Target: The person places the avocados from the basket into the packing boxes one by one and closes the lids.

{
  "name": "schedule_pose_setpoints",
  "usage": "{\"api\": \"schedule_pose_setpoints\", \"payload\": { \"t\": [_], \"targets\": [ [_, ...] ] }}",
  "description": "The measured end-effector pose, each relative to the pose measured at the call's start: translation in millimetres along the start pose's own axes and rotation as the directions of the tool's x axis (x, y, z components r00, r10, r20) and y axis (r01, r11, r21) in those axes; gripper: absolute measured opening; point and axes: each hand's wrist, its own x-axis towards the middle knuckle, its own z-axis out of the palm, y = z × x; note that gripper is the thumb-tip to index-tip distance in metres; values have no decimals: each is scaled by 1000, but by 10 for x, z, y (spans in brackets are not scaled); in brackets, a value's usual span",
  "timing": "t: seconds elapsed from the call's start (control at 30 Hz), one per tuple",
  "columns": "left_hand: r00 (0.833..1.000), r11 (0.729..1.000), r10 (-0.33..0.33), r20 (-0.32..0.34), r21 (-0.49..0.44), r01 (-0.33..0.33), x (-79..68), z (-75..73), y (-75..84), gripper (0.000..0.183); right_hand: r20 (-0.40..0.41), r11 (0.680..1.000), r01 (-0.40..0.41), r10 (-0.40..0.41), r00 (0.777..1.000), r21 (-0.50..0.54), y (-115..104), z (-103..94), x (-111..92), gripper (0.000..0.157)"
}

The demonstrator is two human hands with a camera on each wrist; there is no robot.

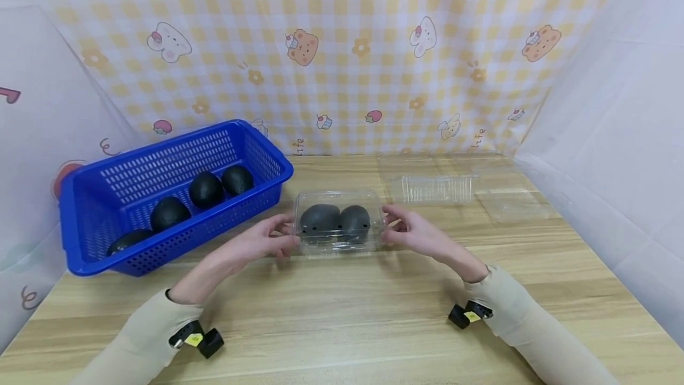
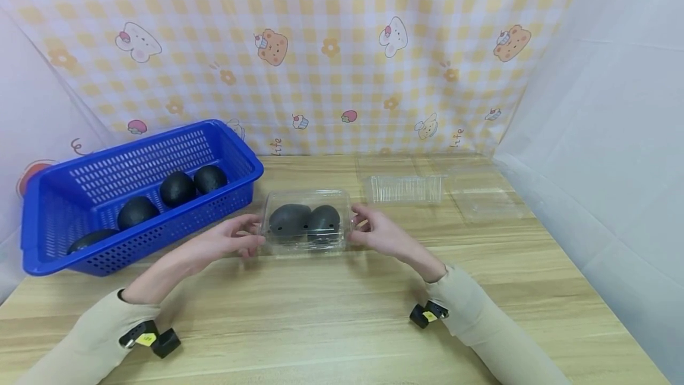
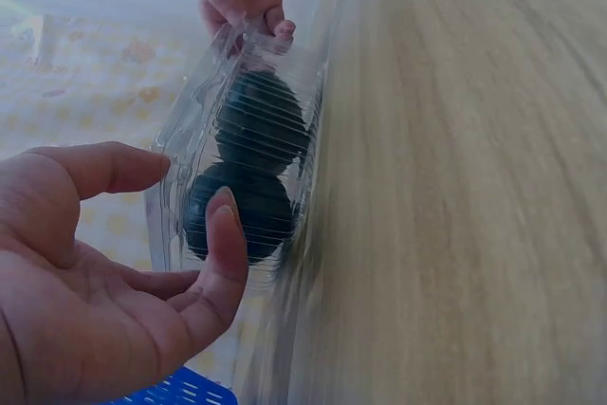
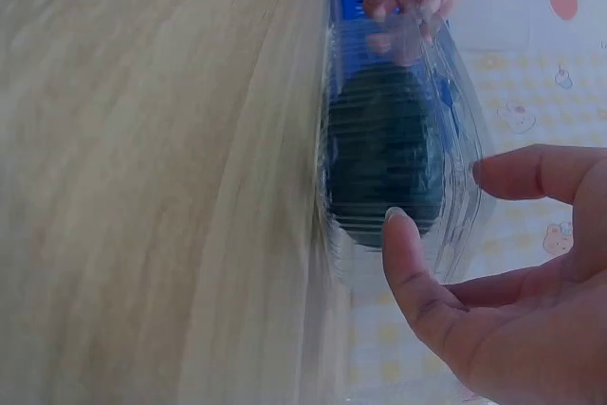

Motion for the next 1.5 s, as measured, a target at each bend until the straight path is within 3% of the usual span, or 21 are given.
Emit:
{"api": "schedule_pose_setpoints", "payload": {
  "t": [0.2,0.43,0.6,0.9,1.5],
  "targets": [
    [1000,999,-12,5,-44,12,-50,34,-16,48,9,998,-33,33,999,56,14,16,-39,62],
    [1000,995,-27,-3,-96,26,-83,77,-22,32,35,985,-60,55,998,160,36,39,-67,40],
    [999,994,-5,43,-111,10,-80,114,-33,23,45,970,-104,96,994,220,23,61,-73,28],
    [997,991,8,73,-133,2,-68,161,-33,29,137,948,-134,97,986,288,17,108,-77,32],
    [998,986,-9,62,-167,20,-81,184,-7,31,135,901,-174,130,982,397,23,126,-89,24]
  ]
}}
